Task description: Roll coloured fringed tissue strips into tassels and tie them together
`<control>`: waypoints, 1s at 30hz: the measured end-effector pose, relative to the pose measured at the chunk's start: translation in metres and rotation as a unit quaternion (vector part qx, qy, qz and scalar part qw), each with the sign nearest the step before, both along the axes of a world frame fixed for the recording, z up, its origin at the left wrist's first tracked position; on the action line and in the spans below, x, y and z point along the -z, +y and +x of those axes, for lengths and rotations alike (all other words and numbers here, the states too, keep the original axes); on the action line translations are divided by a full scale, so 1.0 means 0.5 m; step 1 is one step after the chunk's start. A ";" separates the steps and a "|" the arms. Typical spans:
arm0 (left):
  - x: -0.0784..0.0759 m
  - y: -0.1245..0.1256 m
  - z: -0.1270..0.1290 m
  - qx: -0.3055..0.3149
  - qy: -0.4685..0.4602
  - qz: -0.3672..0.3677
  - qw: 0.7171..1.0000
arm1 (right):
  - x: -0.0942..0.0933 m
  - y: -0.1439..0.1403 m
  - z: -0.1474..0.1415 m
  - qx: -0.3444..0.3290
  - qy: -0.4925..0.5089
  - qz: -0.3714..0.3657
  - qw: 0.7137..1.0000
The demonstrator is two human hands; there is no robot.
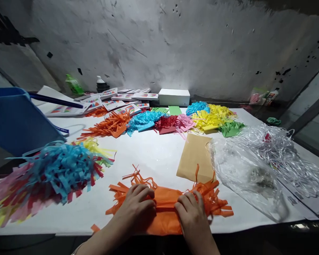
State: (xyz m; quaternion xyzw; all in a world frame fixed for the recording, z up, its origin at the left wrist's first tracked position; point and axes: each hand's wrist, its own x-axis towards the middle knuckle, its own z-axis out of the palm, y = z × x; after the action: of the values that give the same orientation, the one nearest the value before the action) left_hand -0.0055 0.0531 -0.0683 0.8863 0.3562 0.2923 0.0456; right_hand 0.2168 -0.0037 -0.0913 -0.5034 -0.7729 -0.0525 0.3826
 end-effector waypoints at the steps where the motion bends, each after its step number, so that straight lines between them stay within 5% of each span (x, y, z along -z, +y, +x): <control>1: -0.002 -0.003 0.002 -0.022 0.010 -0.016 1.000 | 0.001 -0.001 0.001 0.012 0.014 -0.014 1.000; 8: -0.042 -0.007 0.044 -0.141 0.131 -0.117 0.974 | -0.022 0.010 -0.032 0.145 0.016 -0.048 0.988; 12: -0.038 0.000 0.046 -0.144 0.149 -0.108 0.972 | -0.028 0.015 -0.039 0.077 -0.018 -0.008 0.997; 15: -0.021 0.007 0.035 -0.110 0.116 -0.045 0.986 | -0.023 0.021 -0.039 -0.002 -0.040 0.001 0.999; 20: 0.002 0.017 0.020 0.018 0.037 0.080 0.996 | -0.021 0.027 -0.042 0.003 -0.035 0.003 0.999; 30: 0.019 0.025 0.024 0.045 0.061 0.107 0.991 | -0.019 0.029 -0.050 -0.036 -0.005 0.027 0.999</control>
State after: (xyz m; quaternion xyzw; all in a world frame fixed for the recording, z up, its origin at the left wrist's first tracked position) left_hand 0.0063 0.0658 -0.0778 0.9173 0.2851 0.2718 -0.0586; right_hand 0.1916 0.0110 -0.0819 -0.4645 -0.7908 -0.0618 0.3937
